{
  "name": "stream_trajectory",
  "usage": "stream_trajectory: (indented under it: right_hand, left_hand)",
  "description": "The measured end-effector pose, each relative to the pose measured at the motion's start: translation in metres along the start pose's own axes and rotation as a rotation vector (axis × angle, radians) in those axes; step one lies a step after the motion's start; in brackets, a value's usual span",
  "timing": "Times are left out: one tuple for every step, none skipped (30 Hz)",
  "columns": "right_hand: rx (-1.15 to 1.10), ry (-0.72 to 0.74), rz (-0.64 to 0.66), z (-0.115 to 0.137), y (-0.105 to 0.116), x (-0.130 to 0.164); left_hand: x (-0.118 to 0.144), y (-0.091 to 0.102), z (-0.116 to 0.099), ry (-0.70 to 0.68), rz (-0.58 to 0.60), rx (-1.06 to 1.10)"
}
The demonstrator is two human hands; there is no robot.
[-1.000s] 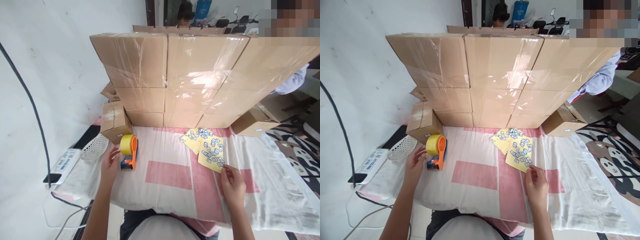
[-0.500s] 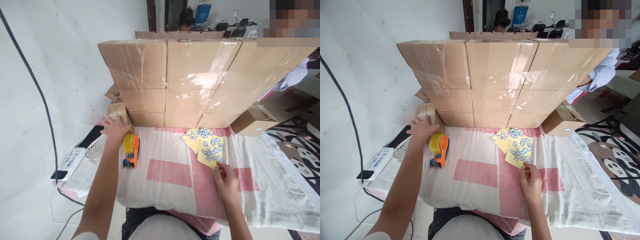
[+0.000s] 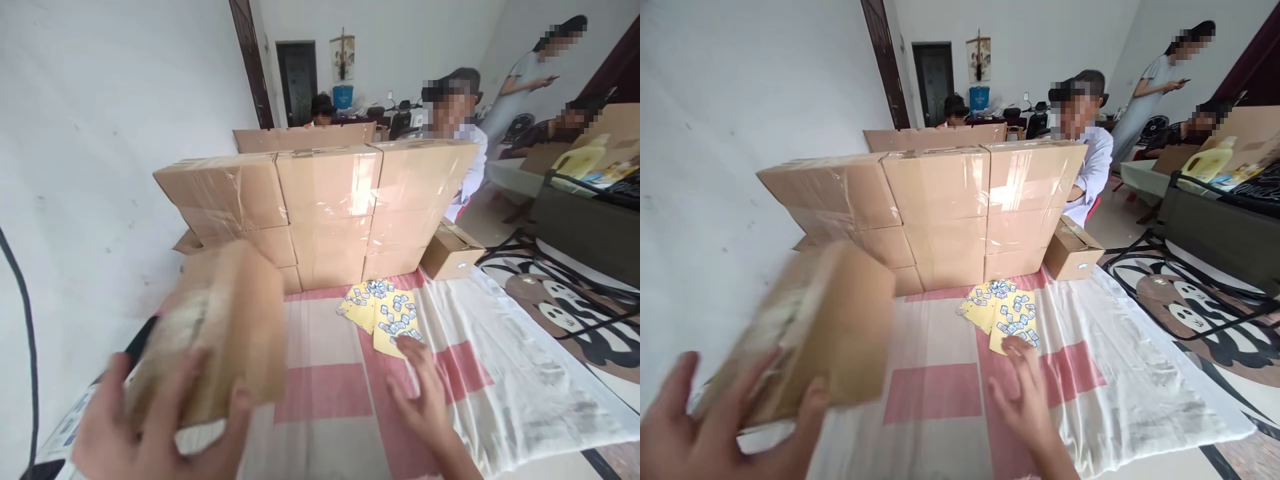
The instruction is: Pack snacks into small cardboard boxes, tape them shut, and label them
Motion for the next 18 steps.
stream_trajectory:
  right_hand:
    - [-0.042, 0.041, 0.085, 0.014, -0.004, 0.003]
    - [-0.08, 0.071, 0.17, 0.026, -0.008, 0.007]
    - [-0.109, 0.092, 0.244, 0.037, -0.011, 0.012]
    - [-0.13, 0.091, 0.298, 0.046, -0.014, 0.017]
    - [-0.148, 0.071, 0.322, 0.051, -0.014, 0.022]
    - [-0.165, 0.037, 0.313, 0.054, -0.012, 0.028]
    - [-0.181, -0.004, 0.285, 0.053, -0.008, 0.035]
    - [-0.195, -0.041, 0.237, 0.049, 0.0, 0.042]
    - [-0.204, -0.069, 0.189, 0.043, 0.009, 0.049]
    - [-0.204, -0.085, 0.133, 0.035, 0.021, 0.057]
    - [-0.191, -0.09, 0.079, 0.025, 0.034, 0.064]
    - [-0.171, -0.106, 0.024, 0.012, 0.049, 0.069]
    - [-0.151, -0.141, -0.04, -0.002, 0.066, 0.072]
    - [-0.139, -0.193, -0.113, -0.019, 0.084, 0.072]
    - [-0.135, -0.265, -0.19, -0.037, 0.102, 0.069]
    - [-0.143, -0.349, -0.268, -0.055, 0.121, 0.064]
    - [-0.16, -0.425, -0.312, -0.073, 0.137, 0.057]
    - [-0.161, -0.458, -0.32, -0.09, 0.151, 0.049]
  left_hand:
    - [0.011, -0.009, -0.015, -0.103, 0.006, -0.061]
    - [0.02, -0.019, -0.028, -0.217, 0.04, -0.099]
    - [0.028, -0.03, -0.039, -0.323, 0.088, -0.109]
    - [0.036, -0.043, -0.049, -0.405, 0.142, -0.076]
    - [0.044, -0.055, -0.058, -0.462, 0.186, -0.028]
    - [0.053, -0.067, -0.066, -0.495, 0.216, 0.028]
    - [0.061, -0.079, -0.075, -0.512, 0.24, 0.097]
    - [0.07, -0.09, -0.085, -0.516, 0.264, 0.172]
    - [0.08, -0.101, -0.096, -0.519, 0.294, 0.25]
    - [0.091, -0.111, -0.109, -0.531, 0.337, 0.334]
    - [0.102, -0.121, -0.123, -0.542, 0.381, 0.417]
    - [0.113, -0.131, -0.138, -0.558, 0.418, 0.504]
    - [0.124, -0.14, -0.153, -0.566, 0.453, 0.596]
    - [0.133, -0.151, -0.168, -0.562, 0.487, 0.695]
    - [0.141, -0.163, -0.183, -0.543, 0.524, 0.792]
    - [0.147, -0.176, -0.195, -0.505, 0.568, 0.879]
    - [0.153, -0.191, -0.206, -0.452, 0.618, 0.949]
    - [0.159, -0.207, -0.215, -0.38, 0.671, 0.998]
Point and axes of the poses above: each hand's wrist, its own x-axis away from the middle knuckle, its own y-axis out of the back of the hand, z = x × y, the point moved 2 cm from there along -x, towards the middle knuckle, and after that the axes turned 10 degrees about -y, right-handed, at the moved point
